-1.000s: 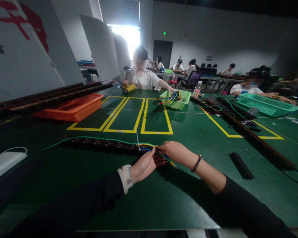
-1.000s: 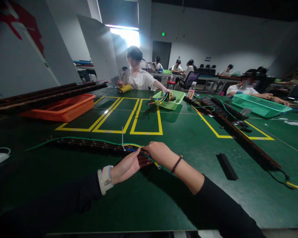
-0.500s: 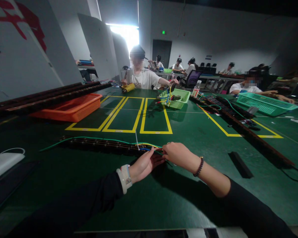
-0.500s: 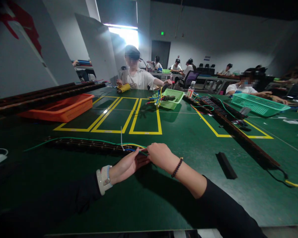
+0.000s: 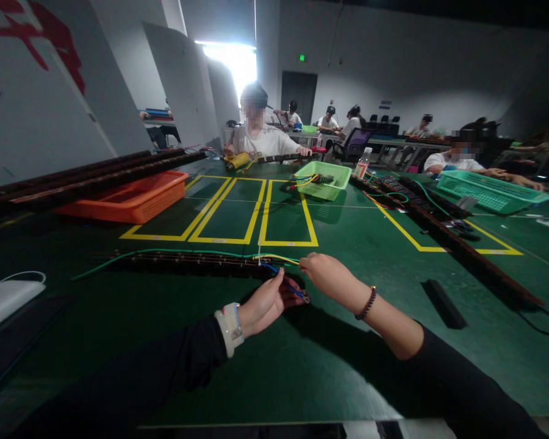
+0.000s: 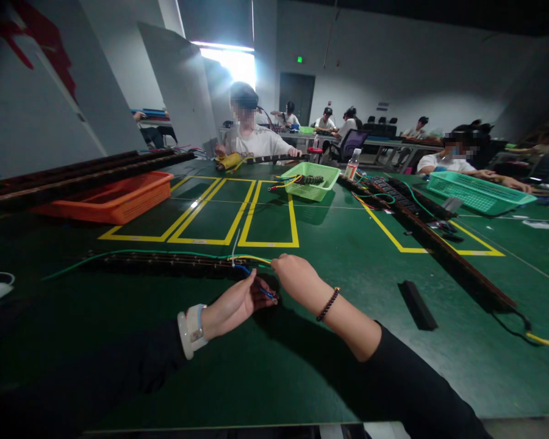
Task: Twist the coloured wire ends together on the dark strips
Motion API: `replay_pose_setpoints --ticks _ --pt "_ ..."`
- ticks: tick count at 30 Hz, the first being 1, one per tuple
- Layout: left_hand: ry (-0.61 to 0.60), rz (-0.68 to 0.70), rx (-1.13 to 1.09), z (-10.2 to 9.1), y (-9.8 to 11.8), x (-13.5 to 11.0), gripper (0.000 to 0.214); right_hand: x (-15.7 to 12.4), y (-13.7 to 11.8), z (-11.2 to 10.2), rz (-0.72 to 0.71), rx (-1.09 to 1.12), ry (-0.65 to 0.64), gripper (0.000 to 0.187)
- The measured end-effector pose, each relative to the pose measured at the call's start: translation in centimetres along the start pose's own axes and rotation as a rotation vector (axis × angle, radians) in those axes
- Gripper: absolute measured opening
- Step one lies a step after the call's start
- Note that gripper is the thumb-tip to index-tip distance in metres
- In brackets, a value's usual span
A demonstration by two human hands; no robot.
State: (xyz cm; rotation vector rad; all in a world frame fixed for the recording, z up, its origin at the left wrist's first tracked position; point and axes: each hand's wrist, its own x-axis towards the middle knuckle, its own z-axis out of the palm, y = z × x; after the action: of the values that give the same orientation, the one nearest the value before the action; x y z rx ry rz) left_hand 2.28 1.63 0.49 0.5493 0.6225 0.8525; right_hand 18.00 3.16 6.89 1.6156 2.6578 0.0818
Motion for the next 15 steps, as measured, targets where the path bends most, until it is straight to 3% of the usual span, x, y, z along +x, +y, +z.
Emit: replay_pose_setpoints --ticks 5,11,15 --pt "0.031 -0.007 0.029 0.2 0.2 -0.2 0.037 0.6 0.7 0.9 -0.009 0.085 -0.108 0.016" --pt "0.022 0.005 -0.002 0.2 0.2 -0.1 0.031 -0.6 -1.2 -1.4 0.032 0.094 0.116 0.028" --pt "0.016 0.009 -0.038 0.1 0.2 0.0 0.027 -1.6 -2.8 -1.6 -0.110 0.114 0.031 0.027"
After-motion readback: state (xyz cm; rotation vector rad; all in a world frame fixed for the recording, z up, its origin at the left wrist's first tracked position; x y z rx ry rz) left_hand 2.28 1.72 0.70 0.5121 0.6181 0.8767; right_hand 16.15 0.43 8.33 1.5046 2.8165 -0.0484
